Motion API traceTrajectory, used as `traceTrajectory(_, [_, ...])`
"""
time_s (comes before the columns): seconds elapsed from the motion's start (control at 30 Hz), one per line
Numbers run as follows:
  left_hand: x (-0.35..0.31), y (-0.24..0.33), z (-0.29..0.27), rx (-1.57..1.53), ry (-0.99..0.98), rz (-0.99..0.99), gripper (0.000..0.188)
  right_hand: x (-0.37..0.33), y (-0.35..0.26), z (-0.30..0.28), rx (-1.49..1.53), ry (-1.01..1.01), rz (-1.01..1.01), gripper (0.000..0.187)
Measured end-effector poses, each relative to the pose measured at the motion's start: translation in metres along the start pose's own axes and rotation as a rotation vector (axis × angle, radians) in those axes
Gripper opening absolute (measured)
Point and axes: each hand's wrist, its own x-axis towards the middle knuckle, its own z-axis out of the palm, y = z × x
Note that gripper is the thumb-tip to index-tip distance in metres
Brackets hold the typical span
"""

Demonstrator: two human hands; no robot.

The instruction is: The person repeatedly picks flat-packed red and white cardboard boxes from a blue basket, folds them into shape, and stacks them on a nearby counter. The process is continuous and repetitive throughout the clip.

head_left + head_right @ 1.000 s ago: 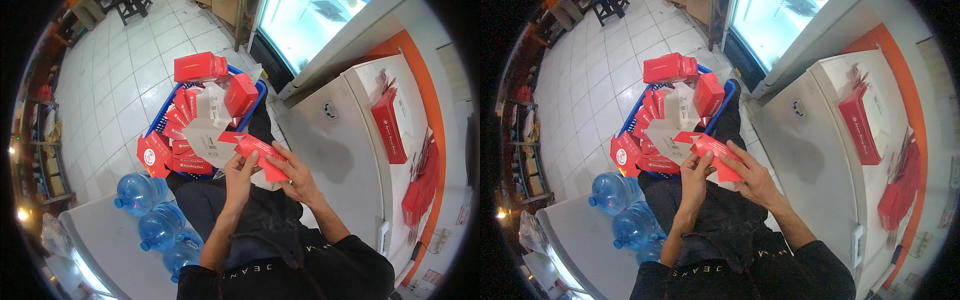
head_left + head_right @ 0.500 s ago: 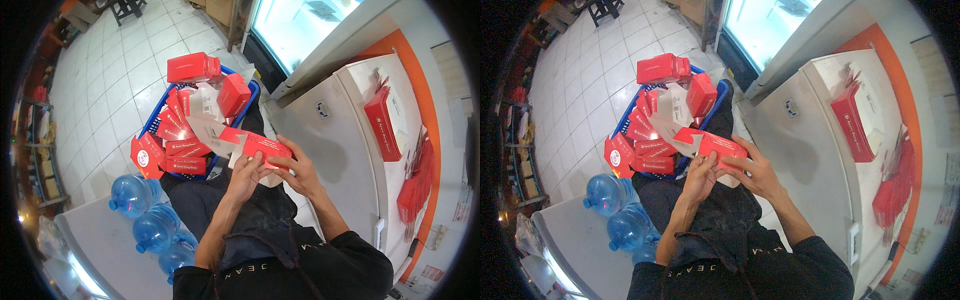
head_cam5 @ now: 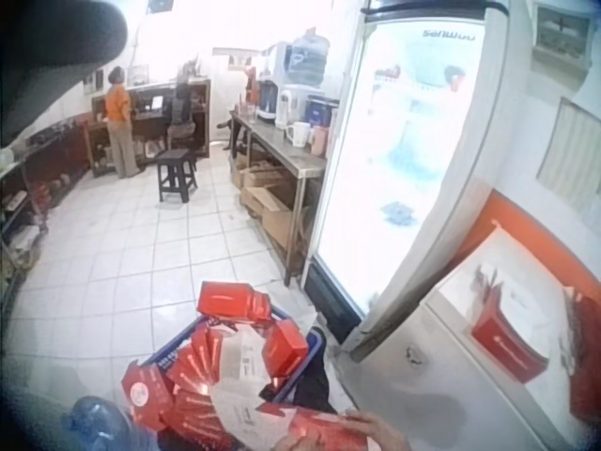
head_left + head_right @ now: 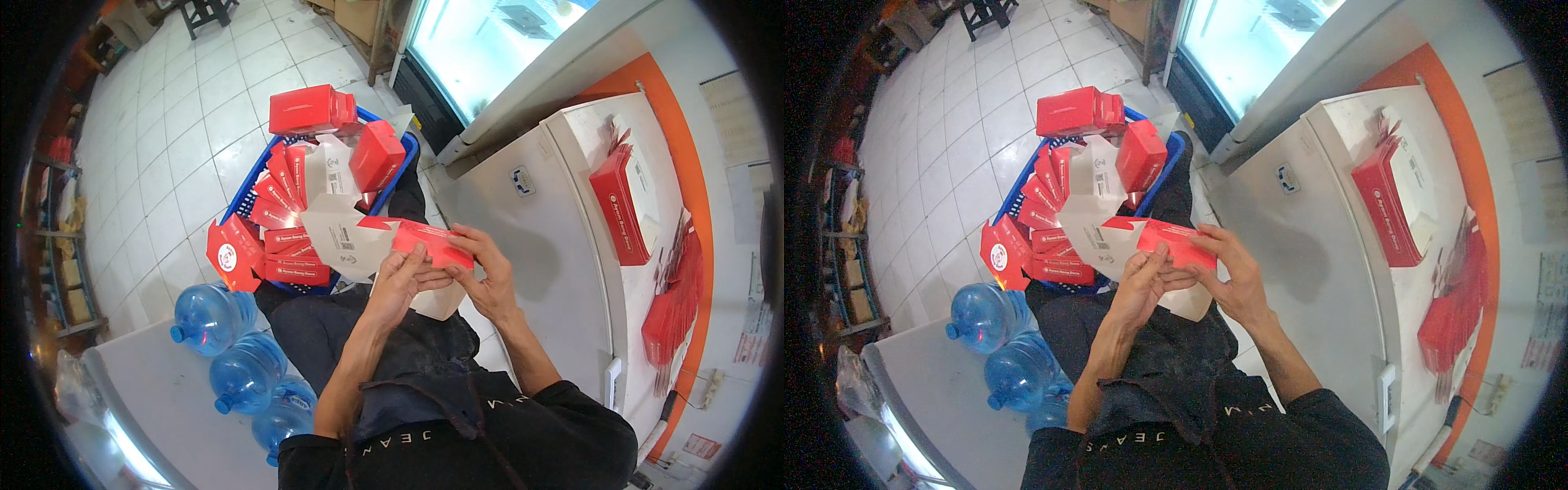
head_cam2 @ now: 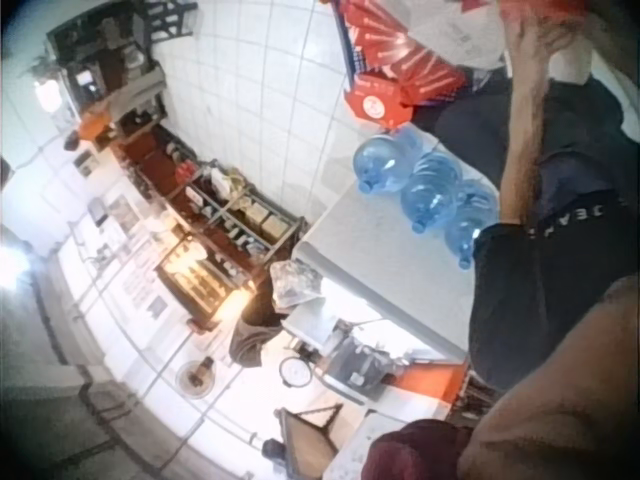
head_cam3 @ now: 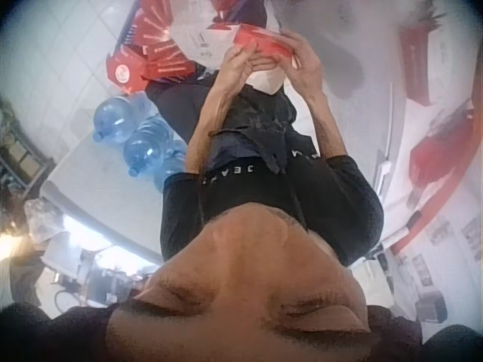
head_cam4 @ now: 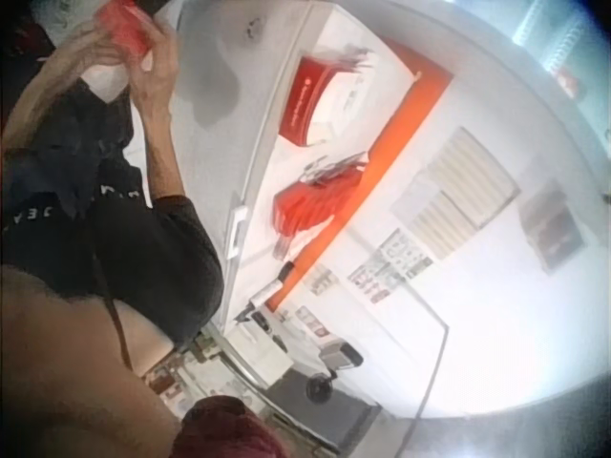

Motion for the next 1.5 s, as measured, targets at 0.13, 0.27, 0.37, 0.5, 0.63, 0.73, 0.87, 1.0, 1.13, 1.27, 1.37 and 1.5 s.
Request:
traceTrajectory(0.13, [-0.001,0.001,-0.001,0.247,-0.070,-0.048,0.045,0.004,-0.004,0.001,0.009,-0.005,0.055,0.037])
traceTrajectory(0.27, [-0.009,0.004,0.017,0.497,0.029,0.088,0.034,0.006,0.006,0.002,0.022,0.112,0.279,0.034])
traceTrajectory(0.37, [-0.032,0.022,0.047,0.865,0.274,0.448,0.018,0.014,0.034,-0.016,0.149,0.364,0.463,0.039])
traceTrajectory(0.5, [-0.040,0.025,0.035,0.771,0.645,0.760,0.057,0.019,0.050,-0.027,0.355,0.573,0.440,0.046])
traceTrajectory(0.63, [-0.022,0.025,0.016,0.285,0.467,0.310,0.077,0.017,0.046,-0.021,0.381,0.449,0.444,0.047])
traceTrajectory(0.73, [-0.009,0.023,0.008,0.326,0.430,0.355,0.077,0.012,0.033,-0.017,0.275,0.315,0.346,0.046])
traceTrajectory(0.87, [-0.006,0.037,0.008,0.380,0.490,0.422,0.056,-0.001,0.005,-0.020,-0.248,0.223,-0.153,0.046])
traceTrajectory(1.0, [0.006,0.056,0.023,0.329,0.351,0.367,0.057,0.000,-0.008,-0.036,-0.735,-0.138,-0.368,0.049])
traceTrajectory(1.13, [0.016,0.079,0.076,0.358,-0.031,0.585,0.102,0.030,-0.027,-0.090,-0.825,0.115,-0.454,0.034])
traceTrajectory(1.27, [0.035,0.097,0.127,0.621,-0.408,0.621,0.110,0.043,-0.069,-0.173,-0.990,0.497,-0.403,0.026])
traceTrajectory(1.37, [0.055,0.076,0.134,0.846,-0.404,0.581,0.091,0.032,-0.067,-0.220,-0.985,0.680,-0.228,0.018])
traceTrajectory(1.5, [0.082,0.043,0.164,1.283,-0.509,0.676,0.076,0.020,-0.072,-0.244,-0.826,0.626,0.335,0.017])
